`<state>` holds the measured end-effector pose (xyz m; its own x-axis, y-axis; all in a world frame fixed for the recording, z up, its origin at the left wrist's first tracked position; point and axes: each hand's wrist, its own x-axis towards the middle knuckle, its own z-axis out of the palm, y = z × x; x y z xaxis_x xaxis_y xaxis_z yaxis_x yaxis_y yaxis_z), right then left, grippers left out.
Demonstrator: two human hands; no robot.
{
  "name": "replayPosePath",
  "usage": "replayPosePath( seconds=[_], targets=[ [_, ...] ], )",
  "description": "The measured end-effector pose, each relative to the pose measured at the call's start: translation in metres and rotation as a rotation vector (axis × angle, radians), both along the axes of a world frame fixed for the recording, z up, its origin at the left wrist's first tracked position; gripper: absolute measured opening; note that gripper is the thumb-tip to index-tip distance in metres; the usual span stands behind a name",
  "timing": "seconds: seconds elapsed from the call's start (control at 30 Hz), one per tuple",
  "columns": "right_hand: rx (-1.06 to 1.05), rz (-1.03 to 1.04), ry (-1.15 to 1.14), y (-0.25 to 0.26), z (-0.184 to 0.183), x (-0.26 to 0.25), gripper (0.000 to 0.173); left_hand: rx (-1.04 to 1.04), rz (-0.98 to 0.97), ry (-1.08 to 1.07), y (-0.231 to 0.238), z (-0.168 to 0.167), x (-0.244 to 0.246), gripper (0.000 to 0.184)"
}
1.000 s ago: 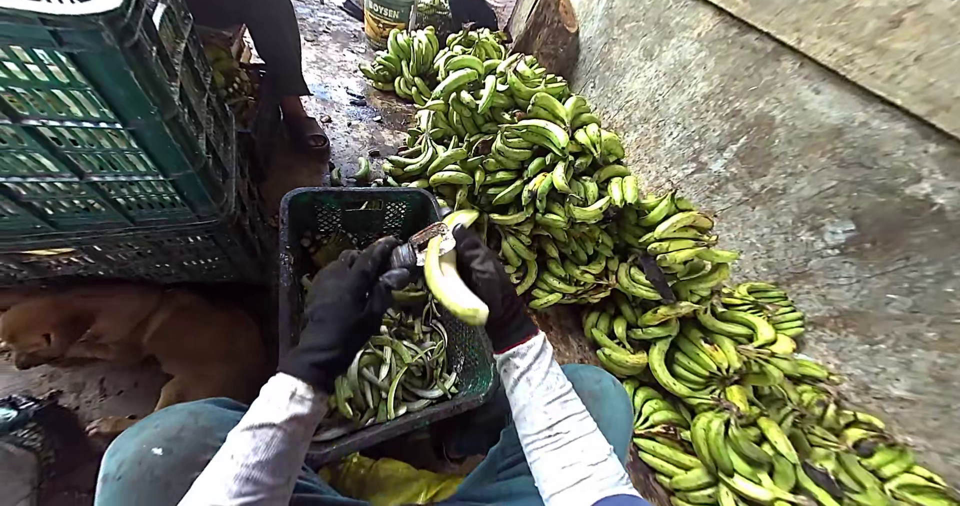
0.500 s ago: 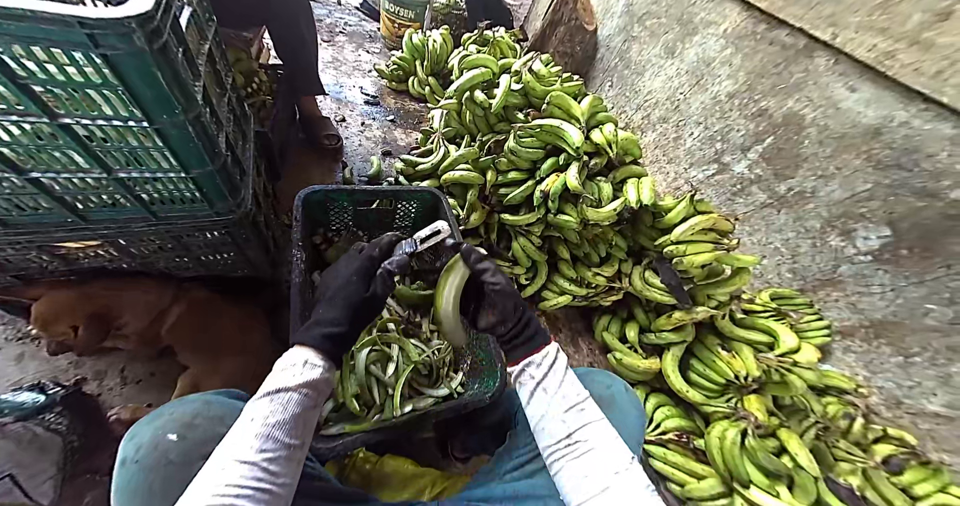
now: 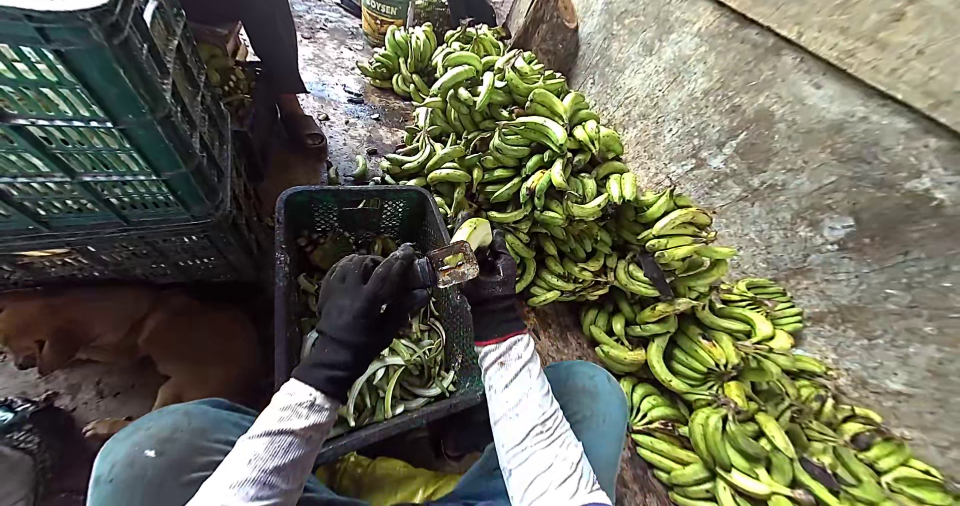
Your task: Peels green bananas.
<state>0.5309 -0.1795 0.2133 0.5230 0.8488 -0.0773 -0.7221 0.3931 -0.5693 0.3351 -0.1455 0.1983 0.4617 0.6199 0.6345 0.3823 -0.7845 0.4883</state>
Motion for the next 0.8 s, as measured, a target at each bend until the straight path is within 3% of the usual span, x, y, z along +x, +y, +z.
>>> replayPosePath(
  seconds=[0.13, 0.27, 0.33, 0.4, 0.47, 0.57, 0.67, 0.73, 0.8],
  targets=[
    [0.082, 0.314, -0.285, -0.005, 0.004, 0.003, 0.050, -0.269, -0.060, 0.072, 0.006, 0.004, -0.002, 0.052],
    [-0.239, 0.317, -0.413, -0.009, 0.014, -0.005, 0.054, -0.243, -0.046, 0.119, 0.007, 0.000, -0.001, 0.056],
    [-0.434, 0.245, -0.726, -0.012, 0.011, -0.006, 0.047, -0.303, -0.014, 0.144, 0.002, -0.002, 0.004, 0.056],
    [-0.486, 0.262, -1.084, -0.019, 0.011, -0.004, 0.040, -0.526, 0.004, 0.148, 0.002, 0.007, 0.005, 0.050],
    [-0.460, 0.282, -1.210, -0.021, 0.008, -0.007, 0.043, -0.721, 0.039, 0.096, 0.009, 0.015, 0.003, 0.046],
    [-0.324, 0.303, -1.191, -0.025, -0.005, -0.001, 0.043, -0.744, 0.029, 0.028, 0.012, 0.012, -0.004, 0.047],
    [-0.134, 0.289, -0.872, -0.018, -0.022, 0.010, 0.037, -0.389, -0.019, 0.037, 0.008, 0.005, -0.001, 0.052],
    [-0.155, 0.294, -0.699, -0.012, -0.022, 0.012, 0.036, -0.202, -0.011, 0.145, 0.002, 0.000, 0.004, 0.054],
    [-0.254, 0.245, -0.689, -0.008, -0.023, 0.010, 0.040, -0.171, 0.008, 0.268, -0.004, -0.001, 0.010, 0.054]
  ],
)
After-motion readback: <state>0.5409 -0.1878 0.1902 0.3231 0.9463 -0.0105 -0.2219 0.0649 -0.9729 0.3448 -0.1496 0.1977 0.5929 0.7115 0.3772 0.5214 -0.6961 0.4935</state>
